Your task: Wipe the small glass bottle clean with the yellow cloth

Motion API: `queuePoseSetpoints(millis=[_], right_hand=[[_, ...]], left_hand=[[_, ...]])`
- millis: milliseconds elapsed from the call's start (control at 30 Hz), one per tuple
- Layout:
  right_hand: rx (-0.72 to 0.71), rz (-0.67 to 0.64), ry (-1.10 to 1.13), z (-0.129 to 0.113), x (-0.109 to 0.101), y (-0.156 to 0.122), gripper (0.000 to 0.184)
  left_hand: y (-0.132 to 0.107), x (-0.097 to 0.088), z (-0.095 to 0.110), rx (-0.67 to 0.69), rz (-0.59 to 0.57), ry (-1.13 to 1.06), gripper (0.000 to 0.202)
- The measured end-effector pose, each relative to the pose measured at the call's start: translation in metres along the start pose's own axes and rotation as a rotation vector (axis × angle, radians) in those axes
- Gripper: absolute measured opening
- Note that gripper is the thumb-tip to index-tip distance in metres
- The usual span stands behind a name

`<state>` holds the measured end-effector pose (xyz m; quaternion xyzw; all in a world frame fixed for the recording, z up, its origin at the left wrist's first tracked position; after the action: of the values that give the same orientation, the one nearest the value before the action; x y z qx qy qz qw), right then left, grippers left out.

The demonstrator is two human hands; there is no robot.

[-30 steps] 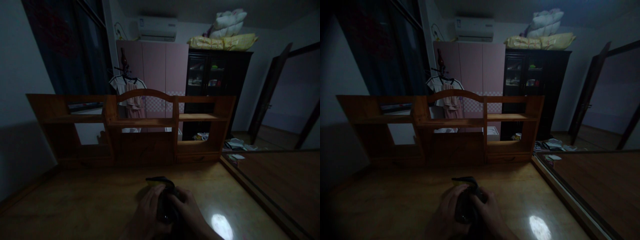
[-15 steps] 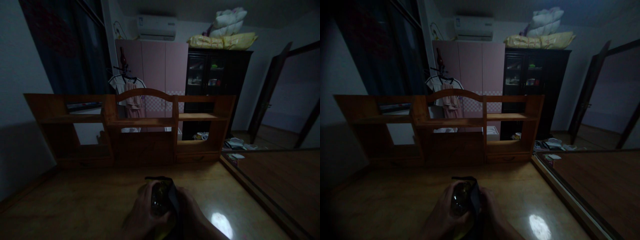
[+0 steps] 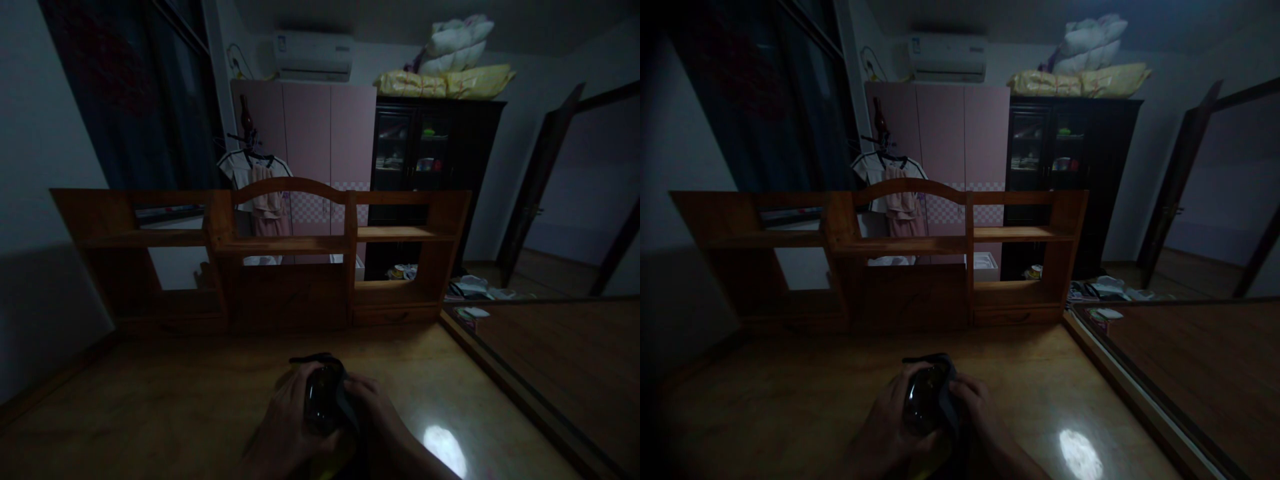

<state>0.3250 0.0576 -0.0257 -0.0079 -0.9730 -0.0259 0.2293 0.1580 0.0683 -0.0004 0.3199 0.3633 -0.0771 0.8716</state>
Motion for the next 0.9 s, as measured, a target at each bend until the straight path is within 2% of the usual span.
queuePoseSetpoints(millis=[133,300,567,900], right_hand=[[0.007,0.066,0.024,0.0017,-0.0024,-0.0015,0.036],[-0.011,0.047,0.005,-0.0028,-0.0030,-0.0028,0.038],[-0.002,0.074,0.019,-0.0006,-0.0066,-0.0048,0.039],[0.018,0.010,0.001,-0.0043,-0.0053,-0.0025,0.039]], left_hand=[[0.0009,-0.0014,0.0026,0.000,0.003,0.031,0.084],[0.0024,-0.0037,0.0068,0.010,0.022,0.048,0.083],[-0.0001,0.0002,0.0009,0.024,0.020,0.031,0.086],[0.0009,-0.0009,0.0023,0.007,0.014,0.007,0.082]])
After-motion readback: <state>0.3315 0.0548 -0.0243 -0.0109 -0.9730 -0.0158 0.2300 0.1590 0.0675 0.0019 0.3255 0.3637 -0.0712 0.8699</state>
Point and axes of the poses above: each hand's wrist, its own y-axis towards the middle knuckle, its own x-axis out of the palm, z = x × y, the point moved 3 cm from there along y, towards the middle knuckle, and after that the axes turned 7 degrees about -x, right-handed, at the moved point
